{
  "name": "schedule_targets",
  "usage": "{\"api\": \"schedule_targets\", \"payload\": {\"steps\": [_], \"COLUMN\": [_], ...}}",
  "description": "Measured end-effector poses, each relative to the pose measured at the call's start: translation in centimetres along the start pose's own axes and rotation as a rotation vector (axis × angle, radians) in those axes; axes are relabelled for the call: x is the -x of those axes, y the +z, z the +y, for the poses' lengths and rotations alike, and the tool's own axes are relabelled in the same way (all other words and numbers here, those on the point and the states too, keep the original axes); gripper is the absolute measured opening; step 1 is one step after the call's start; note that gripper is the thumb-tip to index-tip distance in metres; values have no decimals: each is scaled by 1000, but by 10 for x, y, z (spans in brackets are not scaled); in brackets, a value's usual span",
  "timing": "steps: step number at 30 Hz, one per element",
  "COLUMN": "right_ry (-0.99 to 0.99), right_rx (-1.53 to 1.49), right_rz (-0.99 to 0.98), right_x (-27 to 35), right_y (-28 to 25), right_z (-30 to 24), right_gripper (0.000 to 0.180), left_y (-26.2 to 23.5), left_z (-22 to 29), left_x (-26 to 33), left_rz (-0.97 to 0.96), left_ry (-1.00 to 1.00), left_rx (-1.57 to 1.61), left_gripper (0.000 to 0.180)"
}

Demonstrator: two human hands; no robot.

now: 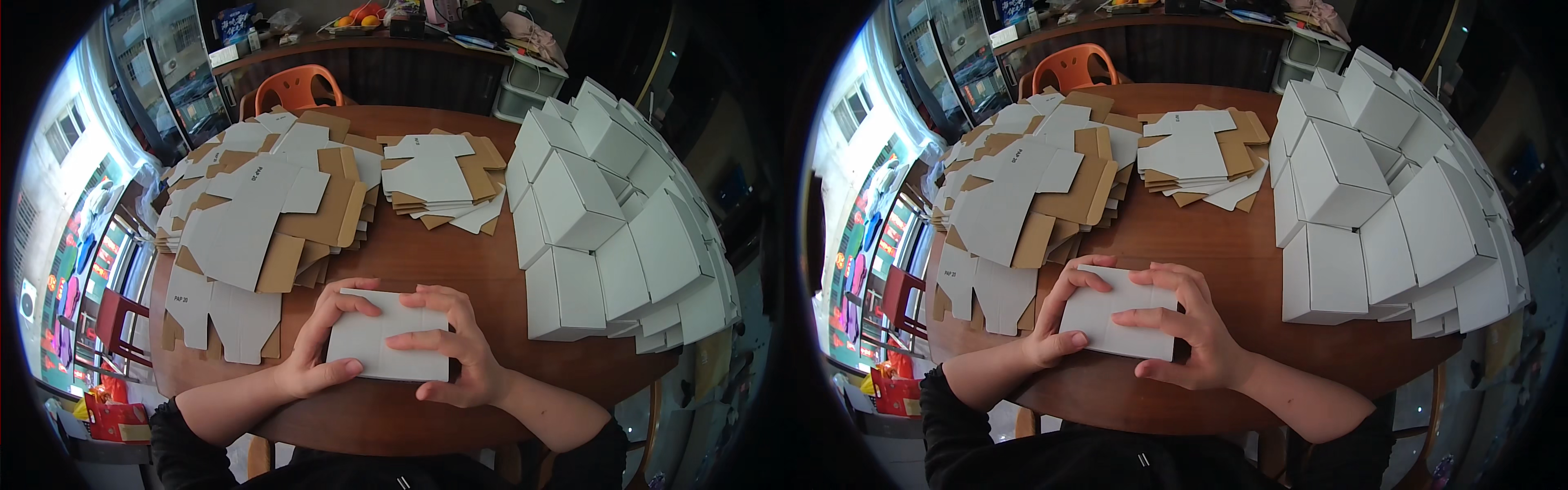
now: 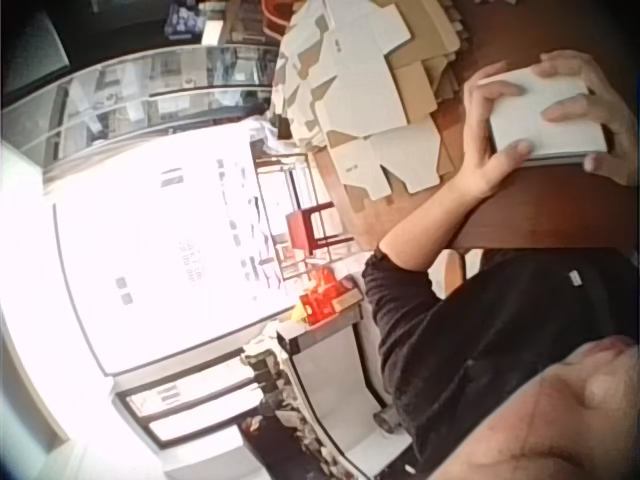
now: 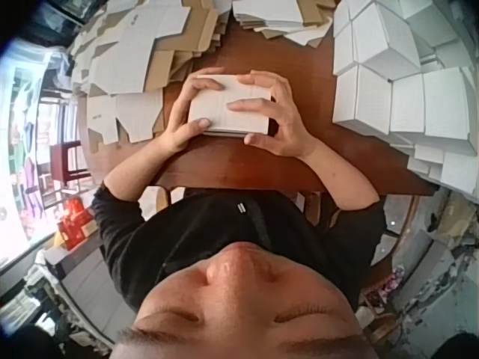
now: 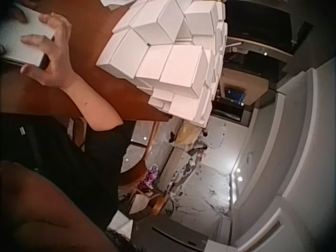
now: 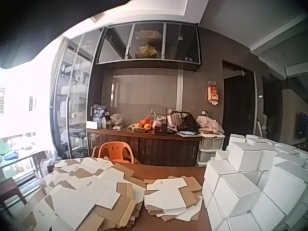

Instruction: The person assembles small white cardboard boxes by hand. They pick up flat, pre-cut cardboard pieces, fold them along the creases, and tuck the flaps to form the box structure. The finished boxes are stacked on the right side of the table.

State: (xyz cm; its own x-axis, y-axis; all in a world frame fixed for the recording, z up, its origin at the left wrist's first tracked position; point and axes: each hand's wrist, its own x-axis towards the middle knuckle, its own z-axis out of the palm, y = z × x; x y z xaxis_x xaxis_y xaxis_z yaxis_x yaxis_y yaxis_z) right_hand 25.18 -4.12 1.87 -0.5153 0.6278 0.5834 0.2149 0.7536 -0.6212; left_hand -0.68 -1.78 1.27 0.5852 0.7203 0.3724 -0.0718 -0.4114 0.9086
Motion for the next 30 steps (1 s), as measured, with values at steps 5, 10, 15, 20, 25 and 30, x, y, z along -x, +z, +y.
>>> {"api": "schedule_targets", "payload": {"steps": [5, 10, 15, 20, 25, 30], "right_ry": [14, 24, 33, 31, 13, 106], "right_rx": [-20, -20, -14, -11, -30, -222], "right_rz": [-14, 0, 2, 2, -13, 34], "right_x": [3, 1, 1, 1, 1, 3], "right_y": [1, 1, 2, 2, -1, 1], "right_z": [4, 0, -1, -1, 1, 2], "right_gripper": [41, 37, 38, 37, 37, 37], "left_y": [0, -1, 0, -2, -2, -1], "left_z": [-1, -3, -1, -4, -1, 3], "left_x": [0, 0, 0, 2, 2, 2], "left_rz": [1, -4, -2, -17, -18, -16], "left_ry": [8, 10, -10, -6, -25, -51], "left_rx": [6, -5, 11, -5, 24, 53], "left_gripper": [63, 63, 62, 61, 58, 58]}}
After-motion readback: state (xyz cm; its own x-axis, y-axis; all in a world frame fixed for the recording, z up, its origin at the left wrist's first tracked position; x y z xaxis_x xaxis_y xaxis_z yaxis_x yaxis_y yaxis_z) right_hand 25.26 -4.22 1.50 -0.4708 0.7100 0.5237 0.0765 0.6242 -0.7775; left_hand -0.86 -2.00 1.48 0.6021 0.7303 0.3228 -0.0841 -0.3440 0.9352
